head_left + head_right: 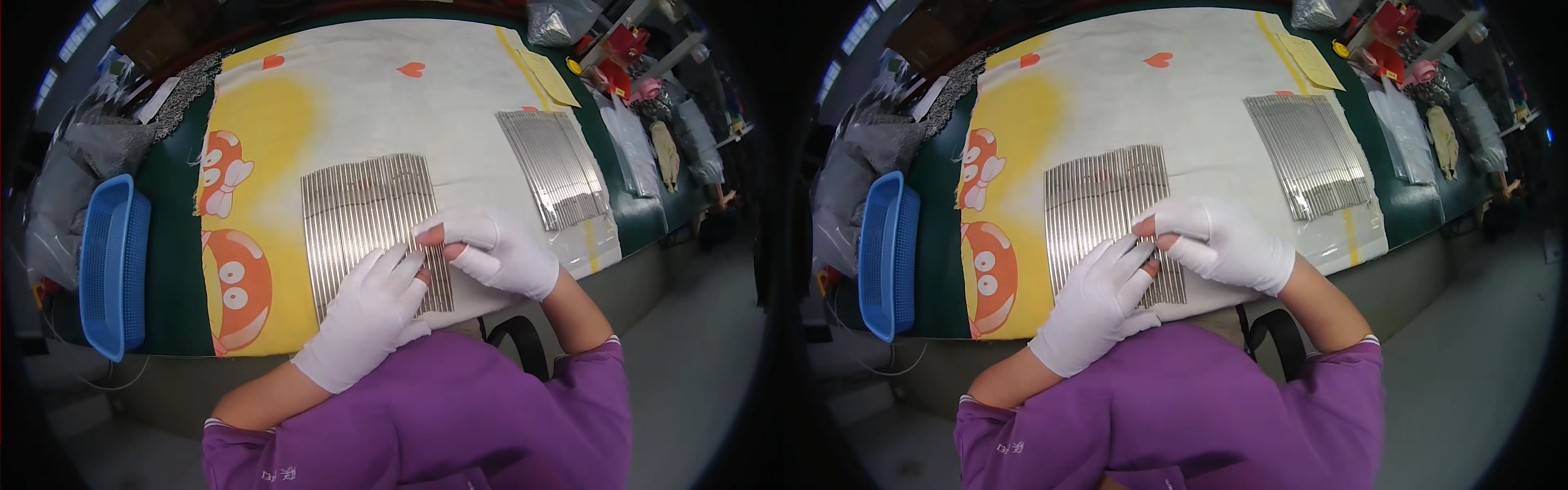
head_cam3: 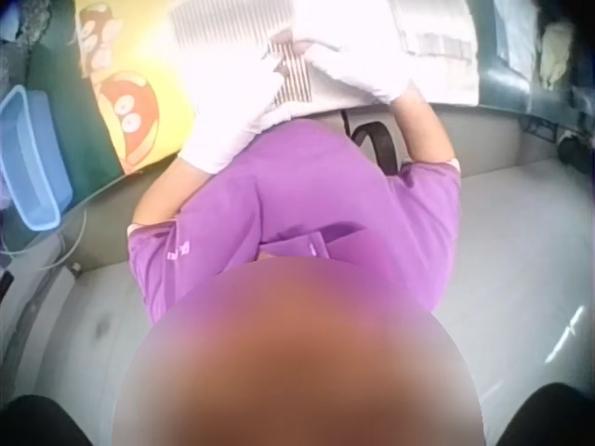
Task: Organizing and packing multiple thin metal rods into plastic sleeves at a manufacturing workbench.
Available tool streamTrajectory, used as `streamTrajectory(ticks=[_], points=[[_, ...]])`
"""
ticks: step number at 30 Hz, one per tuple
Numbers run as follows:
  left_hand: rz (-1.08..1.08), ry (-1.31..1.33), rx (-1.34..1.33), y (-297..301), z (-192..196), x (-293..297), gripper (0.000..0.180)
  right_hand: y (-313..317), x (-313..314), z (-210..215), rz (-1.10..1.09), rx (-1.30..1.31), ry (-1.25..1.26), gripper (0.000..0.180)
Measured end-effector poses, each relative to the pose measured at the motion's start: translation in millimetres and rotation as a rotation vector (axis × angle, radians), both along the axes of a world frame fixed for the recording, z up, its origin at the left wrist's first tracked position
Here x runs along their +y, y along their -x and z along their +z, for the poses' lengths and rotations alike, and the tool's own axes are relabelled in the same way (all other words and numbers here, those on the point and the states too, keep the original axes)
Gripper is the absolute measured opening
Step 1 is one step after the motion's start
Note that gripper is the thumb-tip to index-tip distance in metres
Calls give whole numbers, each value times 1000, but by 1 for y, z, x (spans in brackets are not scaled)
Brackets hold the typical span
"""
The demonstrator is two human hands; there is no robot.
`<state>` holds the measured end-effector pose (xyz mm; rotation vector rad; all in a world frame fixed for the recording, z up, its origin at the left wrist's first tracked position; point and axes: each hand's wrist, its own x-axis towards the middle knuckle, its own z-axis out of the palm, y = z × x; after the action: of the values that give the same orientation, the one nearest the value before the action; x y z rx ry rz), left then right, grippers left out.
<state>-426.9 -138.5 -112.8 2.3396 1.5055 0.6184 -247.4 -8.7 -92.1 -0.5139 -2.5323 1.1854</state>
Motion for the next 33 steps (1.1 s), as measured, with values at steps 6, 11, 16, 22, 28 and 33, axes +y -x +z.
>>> streamTrajectory(ticks=[6,11,16,22,28,33], points=[[-256,-134,99,-26,-6,20,59,76,99,-23,45,269,768,85],[-126,-68,126,-26,-20,19,59,91,109,-39,160,104,809,83],[-138,-12,55,-24,-14,21,61,101,115,-37,206,122,953,86],[-134,30,40,-19,-11,23,61,115,123,-38,352,84,1014,100],[-134,42,161,-8,3,15,67,151,110,-39,408,124,1070,96],[87,94,78,25,-6,2,85,154,109,-45,484,102,1025,92]])
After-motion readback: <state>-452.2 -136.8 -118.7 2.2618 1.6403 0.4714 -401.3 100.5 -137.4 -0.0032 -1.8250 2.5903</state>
